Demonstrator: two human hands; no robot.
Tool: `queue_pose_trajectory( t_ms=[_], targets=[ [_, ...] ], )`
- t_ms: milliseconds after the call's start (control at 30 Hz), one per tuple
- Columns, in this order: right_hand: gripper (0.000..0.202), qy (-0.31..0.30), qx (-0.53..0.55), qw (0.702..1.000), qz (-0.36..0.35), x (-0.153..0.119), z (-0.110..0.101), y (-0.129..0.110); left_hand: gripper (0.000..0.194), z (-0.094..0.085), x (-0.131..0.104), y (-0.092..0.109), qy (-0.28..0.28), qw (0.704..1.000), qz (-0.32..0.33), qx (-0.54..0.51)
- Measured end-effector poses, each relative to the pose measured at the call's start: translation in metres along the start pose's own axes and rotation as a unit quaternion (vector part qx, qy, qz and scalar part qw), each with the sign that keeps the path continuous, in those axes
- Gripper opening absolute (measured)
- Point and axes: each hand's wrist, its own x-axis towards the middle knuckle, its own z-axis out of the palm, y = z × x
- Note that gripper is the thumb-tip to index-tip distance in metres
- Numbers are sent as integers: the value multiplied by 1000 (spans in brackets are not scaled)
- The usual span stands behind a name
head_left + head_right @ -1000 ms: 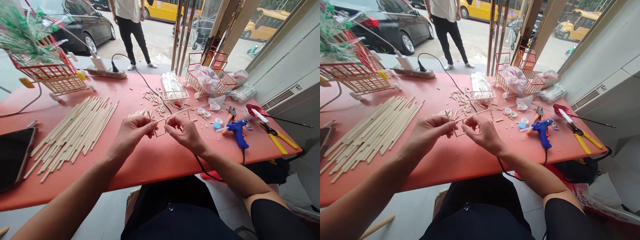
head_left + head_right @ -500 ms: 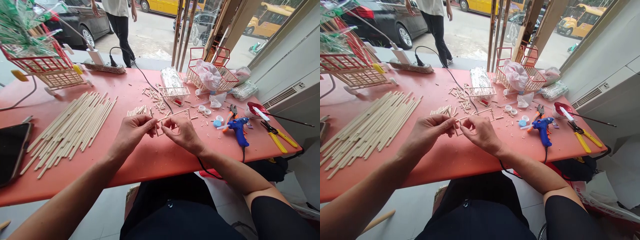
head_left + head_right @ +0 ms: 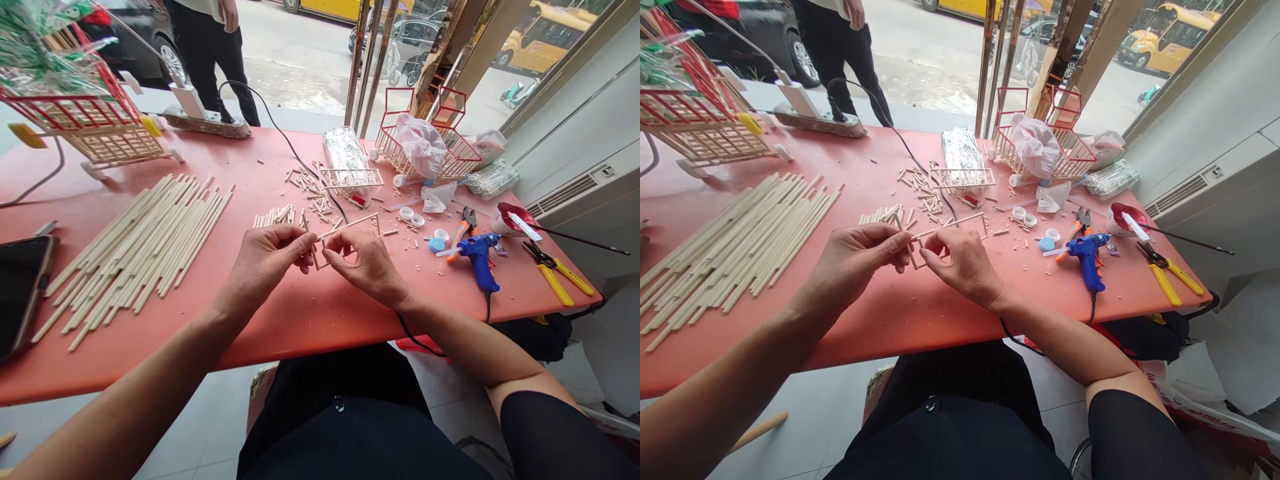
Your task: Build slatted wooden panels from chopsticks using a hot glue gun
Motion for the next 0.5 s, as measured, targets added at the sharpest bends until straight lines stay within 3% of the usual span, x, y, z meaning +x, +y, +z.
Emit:
queue_pose_trajectory(
  t_ms=[500],
  targets=[
    [17, -23, -19, 1000, 4, 2, 0, 0, 20, 2, -3, 2, 27, 999, 3, 25]
  ],
)
